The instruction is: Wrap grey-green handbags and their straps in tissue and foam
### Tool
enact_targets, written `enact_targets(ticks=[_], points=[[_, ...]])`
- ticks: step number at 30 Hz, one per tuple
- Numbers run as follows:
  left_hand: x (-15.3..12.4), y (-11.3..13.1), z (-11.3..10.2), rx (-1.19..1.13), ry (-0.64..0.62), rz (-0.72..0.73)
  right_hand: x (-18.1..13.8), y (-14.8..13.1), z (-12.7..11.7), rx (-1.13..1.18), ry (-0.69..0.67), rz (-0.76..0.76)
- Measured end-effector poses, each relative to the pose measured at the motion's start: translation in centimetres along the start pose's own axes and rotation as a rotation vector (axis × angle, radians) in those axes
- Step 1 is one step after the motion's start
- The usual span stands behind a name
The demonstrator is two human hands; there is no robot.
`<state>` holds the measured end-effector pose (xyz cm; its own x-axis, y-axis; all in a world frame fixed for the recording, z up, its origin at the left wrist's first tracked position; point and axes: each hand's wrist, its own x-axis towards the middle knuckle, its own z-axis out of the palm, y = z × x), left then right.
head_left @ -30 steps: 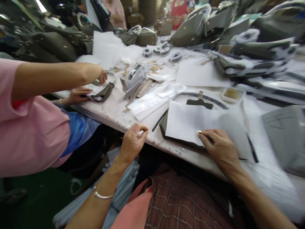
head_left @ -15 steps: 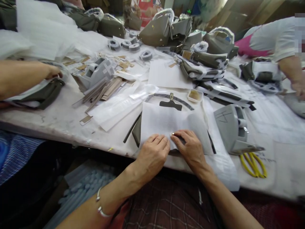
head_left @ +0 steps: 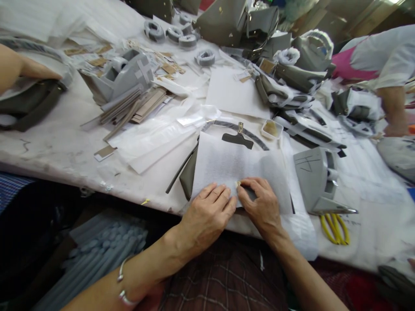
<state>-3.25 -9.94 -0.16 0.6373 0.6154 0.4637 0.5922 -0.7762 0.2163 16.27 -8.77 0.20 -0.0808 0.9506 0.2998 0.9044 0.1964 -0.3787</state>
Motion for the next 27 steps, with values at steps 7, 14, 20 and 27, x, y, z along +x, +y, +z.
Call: enact_targets(ticks=[7, 14, 20, 27], points=[[0.1, -0.6, -0.9, -0.056, -0.015, -0.08, -0.2, 0.2, 0.0, 0.005, -0.012, -0.006], [4.3, -2.5, -2.9, -0.162, -0.337, -0.229, -0.2, 0.3, 0.0, 0.046, -0.011, 0.015], [9.1, -5.9, -0.8, -0.408, -0.422, -0.208, 0.0, 0.2, 0.2, 0.056, 0.016, 0.035], [9.6, -6.5, 1.5, -0.494, -0.425, -0.163, -0.3, 0.3, 0.4, 0.039, 0.026, 0.022]])
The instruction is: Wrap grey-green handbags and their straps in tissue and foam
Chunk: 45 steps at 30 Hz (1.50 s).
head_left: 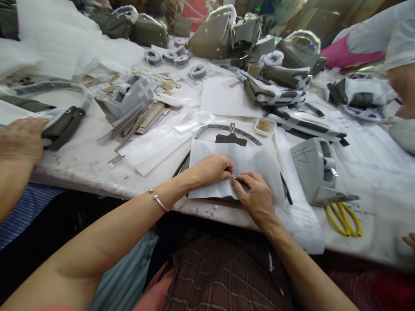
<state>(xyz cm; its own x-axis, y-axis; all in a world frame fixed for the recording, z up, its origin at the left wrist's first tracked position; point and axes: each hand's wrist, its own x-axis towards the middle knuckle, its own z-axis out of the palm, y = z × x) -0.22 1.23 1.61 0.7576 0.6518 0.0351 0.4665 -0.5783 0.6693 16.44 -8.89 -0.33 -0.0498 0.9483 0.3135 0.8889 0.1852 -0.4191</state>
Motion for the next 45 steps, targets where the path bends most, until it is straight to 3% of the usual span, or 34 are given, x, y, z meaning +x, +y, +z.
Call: enact_targets(ticks=[15, 27, 35, 45], points=[[0.3, -0.5, 1.0, -0.035, 0.039, 0.031, -0.1, 0.1, 0.0, -0.009, -0.021, -0.009], [0.5, -0.8, 0.9, -0.059, -0.042, 0.007, -0.2, 0.0, -0.1, -0.017, -0.016, -0.016], [-0.3, -0.5, 1.1, 0.056, 0.041, 0.078, -0.2, 0.0, 0.2, -0.038, 0.011, -0.035], [-0.6, -0.8, 1.1, 0.109, 0.028, 0.194, -0.3, 0.1, 0.3, -0.048, 0.014, -0.033]])
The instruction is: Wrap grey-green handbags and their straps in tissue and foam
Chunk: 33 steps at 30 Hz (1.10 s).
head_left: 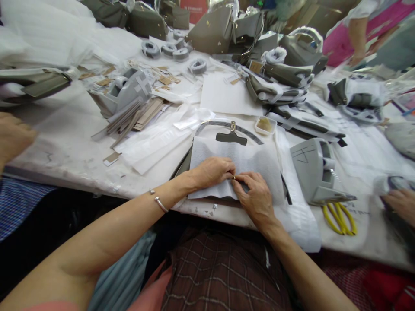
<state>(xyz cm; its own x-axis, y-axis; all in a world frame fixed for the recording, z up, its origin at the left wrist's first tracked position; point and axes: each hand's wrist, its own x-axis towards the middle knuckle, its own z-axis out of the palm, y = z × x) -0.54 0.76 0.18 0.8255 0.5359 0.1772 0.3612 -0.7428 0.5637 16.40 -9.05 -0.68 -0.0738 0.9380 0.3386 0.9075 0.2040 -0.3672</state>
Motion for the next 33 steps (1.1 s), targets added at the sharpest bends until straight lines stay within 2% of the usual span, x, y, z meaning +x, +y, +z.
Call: enact_targets(ticks=[10, 18, 24, 28, 30, 33], points=[[-0.4, 1.1, -0.1, 0.24, -0.046, 0.107, 0.1, 0.0, -0.1, 0.009, 0.004, -0.012], [-0.5, 1.0, 0.2, 0.187, -0.015, 0.009, 0.1, 0.0, 0.1, -0.001, 0.008, -0.004], [-0.5, 0.3, -0.3, -0.129, 0.148, -0.114, 0.1, 0.0, 0.1, -0.003, 0.016, -0.006], [-0.8, 0.5, -1.4, -0.491, 0.137, -0.251, 0.1, -0.1, 0.1, -0.015, 0.013, -0.001], [-1.7, 1.0, -2.3, -0.658, 0.128, -0.324, 0.2, -0.1, 0.2, -0.022, 0.011, -0.003], [-4.6, 2.1, -3.8, -0.8, 0.209, -0.419, 0.0, 0.1, 0.2, -0.035, 0.022, -0.019]])
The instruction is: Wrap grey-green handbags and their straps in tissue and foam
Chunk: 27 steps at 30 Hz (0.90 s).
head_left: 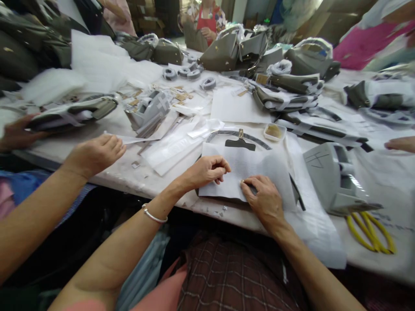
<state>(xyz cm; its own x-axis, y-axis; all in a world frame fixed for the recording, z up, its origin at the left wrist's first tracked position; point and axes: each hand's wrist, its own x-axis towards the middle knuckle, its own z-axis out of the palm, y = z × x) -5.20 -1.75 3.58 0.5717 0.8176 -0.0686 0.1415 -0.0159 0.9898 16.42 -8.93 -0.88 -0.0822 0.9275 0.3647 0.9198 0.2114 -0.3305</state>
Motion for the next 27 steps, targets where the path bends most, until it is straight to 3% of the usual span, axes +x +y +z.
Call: enact_targets(ticks=[7, 10, 13, 15, 19, 21, 23, 27], points=[[-12.5, -0.6, -4.0, -0.066, 0.412, -0.169, -0.2, 0.9, 0.3, 0.008, 0.075, -0.093], [-16.8, -1.2, -4.8, 0.182, 0.675, -0.287, -0.2, 0.8, 0.2, 0.033, 0.074, -0.104], [-17.6, -1.0, -4.4, 0.442, 0.811, -0.27, -0.3, 0.6, 0.1, 0.047, 0.068, -0.089], [-16.2, -0.1, -3.4, 0.548, 0.752, -0.168, -0.3, 0.5, 0.1, 0.045, 0.066, -0.073], [-10.7, 2.3, -0.4, 0.717, 0.437, 0.206, -0.4, 0.2, 0.1, 0.049, 0.061, -0.042], [-7.6, 2.7, 1.1, 0.819, 0.31, 0.309, -0.4, 0.1, 0.1, 0.054, 0.065, -0.027], [-4.7, 2.5, 2.3, 0.904, 0.215, 0.327, -0.5, 0.1, 0.0, 0.06, 0.067, -0.016], [-0.5, 1.3, 3.0, 0.935, 0.021, 0.185, -0.5, -0.1, -0.1, 0.073, 0.06, 0.0]])
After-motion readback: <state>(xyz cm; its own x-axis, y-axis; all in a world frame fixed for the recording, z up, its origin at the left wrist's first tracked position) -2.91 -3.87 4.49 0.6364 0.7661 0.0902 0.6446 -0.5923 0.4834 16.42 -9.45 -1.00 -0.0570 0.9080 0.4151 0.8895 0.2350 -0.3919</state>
